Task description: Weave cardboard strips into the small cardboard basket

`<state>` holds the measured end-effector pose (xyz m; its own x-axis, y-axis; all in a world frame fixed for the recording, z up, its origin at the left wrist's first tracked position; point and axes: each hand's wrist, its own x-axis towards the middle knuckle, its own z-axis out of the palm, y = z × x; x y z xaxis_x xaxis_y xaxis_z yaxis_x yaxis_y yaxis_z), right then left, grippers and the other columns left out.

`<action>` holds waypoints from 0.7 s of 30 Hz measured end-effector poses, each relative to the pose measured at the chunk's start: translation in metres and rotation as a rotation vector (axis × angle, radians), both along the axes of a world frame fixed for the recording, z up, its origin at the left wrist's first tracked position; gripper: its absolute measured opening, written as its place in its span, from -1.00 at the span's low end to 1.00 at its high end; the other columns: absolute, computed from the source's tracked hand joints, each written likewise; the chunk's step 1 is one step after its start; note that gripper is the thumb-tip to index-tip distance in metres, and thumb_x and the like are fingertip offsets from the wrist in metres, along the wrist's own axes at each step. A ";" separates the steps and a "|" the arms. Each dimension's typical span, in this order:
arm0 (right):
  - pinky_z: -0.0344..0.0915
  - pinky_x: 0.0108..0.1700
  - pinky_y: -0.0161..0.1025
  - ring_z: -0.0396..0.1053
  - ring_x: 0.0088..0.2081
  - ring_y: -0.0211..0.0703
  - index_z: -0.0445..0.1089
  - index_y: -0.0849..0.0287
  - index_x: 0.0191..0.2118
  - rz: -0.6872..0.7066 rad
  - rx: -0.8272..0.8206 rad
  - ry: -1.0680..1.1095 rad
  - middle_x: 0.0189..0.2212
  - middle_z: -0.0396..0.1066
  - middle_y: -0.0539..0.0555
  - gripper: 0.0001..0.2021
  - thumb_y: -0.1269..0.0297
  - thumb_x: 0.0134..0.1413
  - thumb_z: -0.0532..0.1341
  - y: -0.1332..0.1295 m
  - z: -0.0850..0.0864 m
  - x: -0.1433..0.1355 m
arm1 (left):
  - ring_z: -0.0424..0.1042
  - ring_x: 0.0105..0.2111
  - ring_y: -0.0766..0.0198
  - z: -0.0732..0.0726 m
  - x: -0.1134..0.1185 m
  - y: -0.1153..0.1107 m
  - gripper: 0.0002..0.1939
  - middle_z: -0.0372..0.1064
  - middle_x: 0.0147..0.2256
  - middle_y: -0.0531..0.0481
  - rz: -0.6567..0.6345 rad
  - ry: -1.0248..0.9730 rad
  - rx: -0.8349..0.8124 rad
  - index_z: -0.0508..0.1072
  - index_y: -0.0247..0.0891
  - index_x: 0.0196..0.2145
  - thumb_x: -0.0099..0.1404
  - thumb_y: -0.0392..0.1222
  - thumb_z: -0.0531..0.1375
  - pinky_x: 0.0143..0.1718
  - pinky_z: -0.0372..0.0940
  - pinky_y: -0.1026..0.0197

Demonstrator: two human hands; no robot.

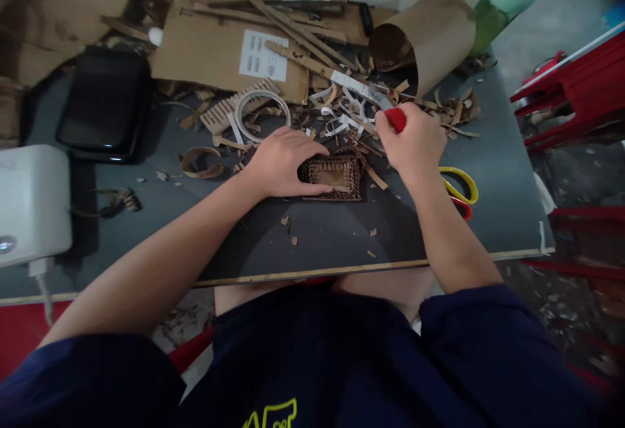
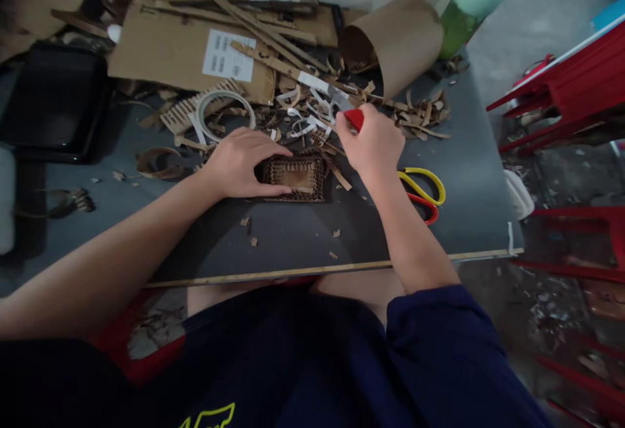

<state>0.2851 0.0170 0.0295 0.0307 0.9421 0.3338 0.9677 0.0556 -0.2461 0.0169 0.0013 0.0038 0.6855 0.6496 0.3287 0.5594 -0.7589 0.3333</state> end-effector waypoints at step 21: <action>0.42 0.11 0.19 0.46 0.00 0.13 0.51 0.01 -0.09 0.441 0.345 0.087 -0.11 0.55 0.17 -0.73 0.10 0.34 0.09 0.001 -0.023 -0.016 | 0.41 -0.12 0.00 -0.026 -0.014 0.017 -0.76 0.49 -0.25 -0.06 0.661 -0.104 0.195 0.42 -0.10 -0.05 0.36 -0.09 0.10 -0.07 0.25 -0.17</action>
<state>0.2693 0.0182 0.0064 -0.2999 0.7090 0.6383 0.8117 0.5412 -0.2198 0.0026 0.0182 -0.0222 0.1255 0.8421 0.5245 0.8974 -0.3218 0.3019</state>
